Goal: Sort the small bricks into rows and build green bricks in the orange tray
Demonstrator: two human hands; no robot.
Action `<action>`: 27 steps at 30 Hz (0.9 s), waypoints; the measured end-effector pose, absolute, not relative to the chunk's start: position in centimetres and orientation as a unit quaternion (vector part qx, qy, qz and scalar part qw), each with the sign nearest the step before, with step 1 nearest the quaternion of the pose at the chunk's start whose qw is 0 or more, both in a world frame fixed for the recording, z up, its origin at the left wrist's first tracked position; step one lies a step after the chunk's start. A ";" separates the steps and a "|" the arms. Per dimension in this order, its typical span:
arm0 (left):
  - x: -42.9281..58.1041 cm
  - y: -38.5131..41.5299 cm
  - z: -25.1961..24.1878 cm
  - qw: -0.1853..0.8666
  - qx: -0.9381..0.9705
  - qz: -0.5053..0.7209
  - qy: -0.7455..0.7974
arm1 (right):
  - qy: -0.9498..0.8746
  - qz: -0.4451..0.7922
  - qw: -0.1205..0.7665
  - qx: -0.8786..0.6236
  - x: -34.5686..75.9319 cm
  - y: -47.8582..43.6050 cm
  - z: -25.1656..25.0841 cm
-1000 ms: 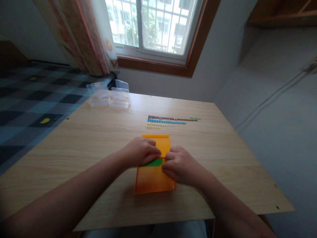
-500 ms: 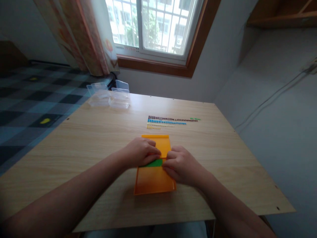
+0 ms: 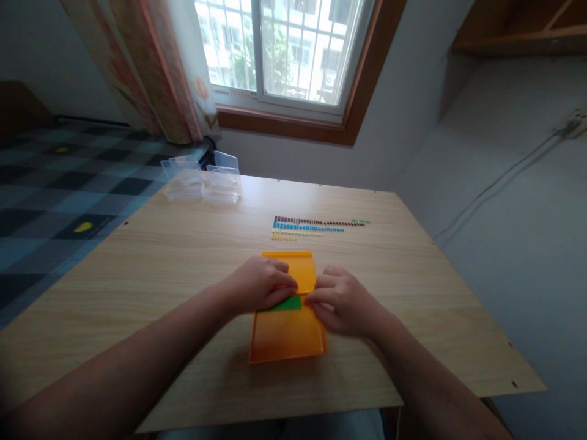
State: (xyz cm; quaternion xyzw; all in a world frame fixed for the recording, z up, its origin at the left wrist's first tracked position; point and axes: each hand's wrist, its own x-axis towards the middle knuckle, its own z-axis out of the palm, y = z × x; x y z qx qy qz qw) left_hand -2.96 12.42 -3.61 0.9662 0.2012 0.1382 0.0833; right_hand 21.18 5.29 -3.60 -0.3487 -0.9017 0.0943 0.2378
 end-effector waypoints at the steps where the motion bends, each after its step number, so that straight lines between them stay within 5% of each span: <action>1: -3.0 12.5 -3.5 0.067 0.966 0.147 0.202 | -0.891 0.084 0.262 -0.360 21.6 5.5 -3.6; 7: -4.4 13.8 -3.5 -0.025 0.917 0.295 0.266 | -0.737 0.059 0.465 -0.487 25.5 8.5 -5.2; 12: -5.5 15.6 -4.5 0.088 0.830 0.367 0.411 | -0.497 0.127 0.617 -0.597 28.4 12.0 -8.4; 27: -6.5 18.1 -5.7 0.196 0.721 0.436 0.502 | -0.344 0.067 0.633 -0.690 36.8 21.7 -10.7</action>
